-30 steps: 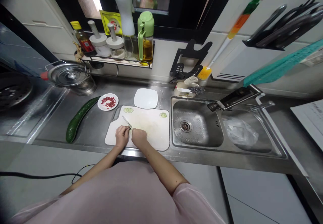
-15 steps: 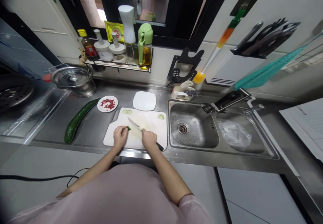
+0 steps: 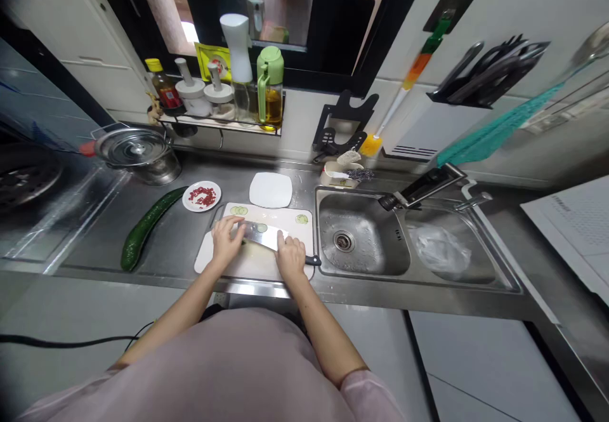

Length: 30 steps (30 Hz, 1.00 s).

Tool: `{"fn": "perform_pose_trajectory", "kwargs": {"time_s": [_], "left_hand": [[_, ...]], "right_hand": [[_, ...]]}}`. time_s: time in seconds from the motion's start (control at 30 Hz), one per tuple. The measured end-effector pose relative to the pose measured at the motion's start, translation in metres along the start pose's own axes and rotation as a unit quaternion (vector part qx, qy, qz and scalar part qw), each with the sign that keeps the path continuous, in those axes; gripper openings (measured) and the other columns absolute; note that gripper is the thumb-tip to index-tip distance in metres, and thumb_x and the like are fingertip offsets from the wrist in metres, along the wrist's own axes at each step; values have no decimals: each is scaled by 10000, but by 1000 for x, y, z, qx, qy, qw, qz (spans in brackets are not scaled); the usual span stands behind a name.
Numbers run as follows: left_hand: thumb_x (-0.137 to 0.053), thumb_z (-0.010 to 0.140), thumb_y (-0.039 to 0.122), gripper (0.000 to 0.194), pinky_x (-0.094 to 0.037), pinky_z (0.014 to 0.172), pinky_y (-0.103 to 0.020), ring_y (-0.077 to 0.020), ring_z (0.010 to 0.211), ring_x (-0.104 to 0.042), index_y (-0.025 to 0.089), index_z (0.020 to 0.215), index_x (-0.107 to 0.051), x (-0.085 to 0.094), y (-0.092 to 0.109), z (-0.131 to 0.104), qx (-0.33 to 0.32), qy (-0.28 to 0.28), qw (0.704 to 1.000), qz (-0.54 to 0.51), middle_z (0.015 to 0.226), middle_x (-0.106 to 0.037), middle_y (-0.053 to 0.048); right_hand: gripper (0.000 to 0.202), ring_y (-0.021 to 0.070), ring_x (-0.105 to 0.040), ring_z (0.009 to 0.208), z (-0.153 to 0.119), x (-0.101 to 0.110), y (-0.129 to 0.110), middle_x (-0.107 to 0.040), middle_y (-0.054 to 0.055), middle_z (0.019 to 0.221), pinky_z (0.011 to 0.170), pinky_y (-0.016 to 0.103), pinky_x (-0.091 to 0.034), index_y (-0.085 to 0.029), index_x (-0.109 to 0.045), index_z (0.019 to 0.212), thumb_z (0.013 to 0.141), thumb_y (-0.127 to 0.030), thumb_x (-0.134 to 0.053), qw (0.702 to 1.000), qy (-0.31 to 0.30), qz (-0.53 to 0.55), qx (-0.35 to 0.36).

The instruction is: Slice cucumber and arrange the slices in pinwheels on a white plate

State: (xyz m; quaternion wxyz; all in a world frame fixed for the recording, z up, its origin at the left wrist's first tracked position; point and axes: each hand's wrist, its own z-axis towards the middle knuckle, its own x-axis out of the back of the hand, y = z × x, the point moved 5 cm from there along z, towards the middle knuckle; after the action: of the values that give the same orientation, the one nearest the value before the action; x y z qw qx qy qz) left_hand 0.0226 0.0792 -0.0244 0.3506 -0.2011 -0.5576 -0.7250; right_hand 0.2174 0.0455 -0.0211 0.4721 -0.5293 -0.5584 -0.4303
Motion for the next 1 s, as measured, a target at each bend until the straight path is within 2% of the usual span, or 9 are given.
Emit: {"fn": "perform_pose_trajectory", "kwargs": {"time_s": [0.07, 0.17, 0.23, 0.33, 0.5, 0.63, 0.77, 0.9, 1.0], "left_hand": [[-534, 890, 377, 261, -306, 1033, -445, -256, 1157, -504, 275, 1087, -671, -6, 13, 11, -26, -93, 995, 31, 1184, -629, -63], [-542, 883, 381, 267, -245, 1066, -487, -265, 1189, -483, 295, 1091, -685, -17, 23, 21, -62, -184, 979, 53, 1220, -617, -57], [-544, 882, 361, 239, -221, 1073, -508, -268, 1193, -482, 296, 1049, -702, -23, 24, 23, -79, -217, 971, 57, 1216, -621, -54], [-570, 865, 318, 191, -217, 1074, -509, -261, 1184, -495, 291, 987, -714, -29, 24, 23, -89, -234, 967, 48, 1191, -635, -44], [-615, 824, 289, 137, -341, 991, -420, -229, 1053, -564, 253, 912, -713, -38, 26, 24, -74, -238, 968, 12, 1024, -684, -40], [-610, 814, 301, 126, -429, 836, -313, -167, 810, -611, 233, 860, -706, -47, 16, 26, -2, -222, 974, -37, 846, -700, -9], [-614, 805, 322, 144, -447, 748, -278, -156, 730, -623, 230, 866, -707, -52, -12, 31, 115, -156, 980, -56, 769, -699, 4], [-615, 796, 294, 137, -451, 797, -299, -184, 824, -652, 232, 873, -710, -53, -45, 42, 211, -96, 972, -33, 833, -723, -13], [-609, 790, 273, 138, -439, 847, -332, -204, 878, -654, 241, 876, -712, -56, -63, 51, 246, -79, 966, -2, 873, -733, -21]], "right_hand": [[568, 244, -539, 1002, -2, 3, 1, -633, 130, 1073, 838, 330, -335, -183, -437, 1408, 875, -298, -598, 1000, 25, -4, 13], [570, 240, -533, 969, -7, 7, 2, -637, 124, 1027, 816, 330, -323, -181, -449, 1407, 870, -290, -607, 998, 47, -9, 31], [570, 241, -529, 963, -9, 8, 4, -638, 120, 1013, 809, 332, -319, -181, -453, 1405, 866, -284, -611, 998, 48, -11, 39], [565, 243, -523, 972, -11, 7, 6, -637, 118, 1021, 811, 335, -316, -183, -456, 1402, 867, -282, -610, 998, 41, -12, 43], [541, 243, -523, 983, -12, 2, 12, -637, 124, 1039, 828, 339, -314, -190, -455, 1398, 884, -295, -588, 999, 25, -7, 26], [518, 242, -532, 985, -14, -3, 19, -643, 126, 1043, 828, 336, -318, -190, -449, 1401, 905, -298, -555, 1000, 14, -3, 14], [540, 238, -542, 1002, -18, -12, 29, -648, 122, 1061, 836, 325, -328, -190, -455, 1393, 881, -295, -593, 1000, -1, -3, -6], [527, 235, -563, 998, -20, -21, 39, -653, 111, 1084, 850, 324, -339, -191, -483, 1368, 866, -288, -611, 1000, 0, -4, -28], [495, 229, -575, 995, -20, -25, 45, -663, 102, 1061, 852, 316, -345, -193, -506, 1343, 867, -285, -606, 999, 7, -1, -38]]}}
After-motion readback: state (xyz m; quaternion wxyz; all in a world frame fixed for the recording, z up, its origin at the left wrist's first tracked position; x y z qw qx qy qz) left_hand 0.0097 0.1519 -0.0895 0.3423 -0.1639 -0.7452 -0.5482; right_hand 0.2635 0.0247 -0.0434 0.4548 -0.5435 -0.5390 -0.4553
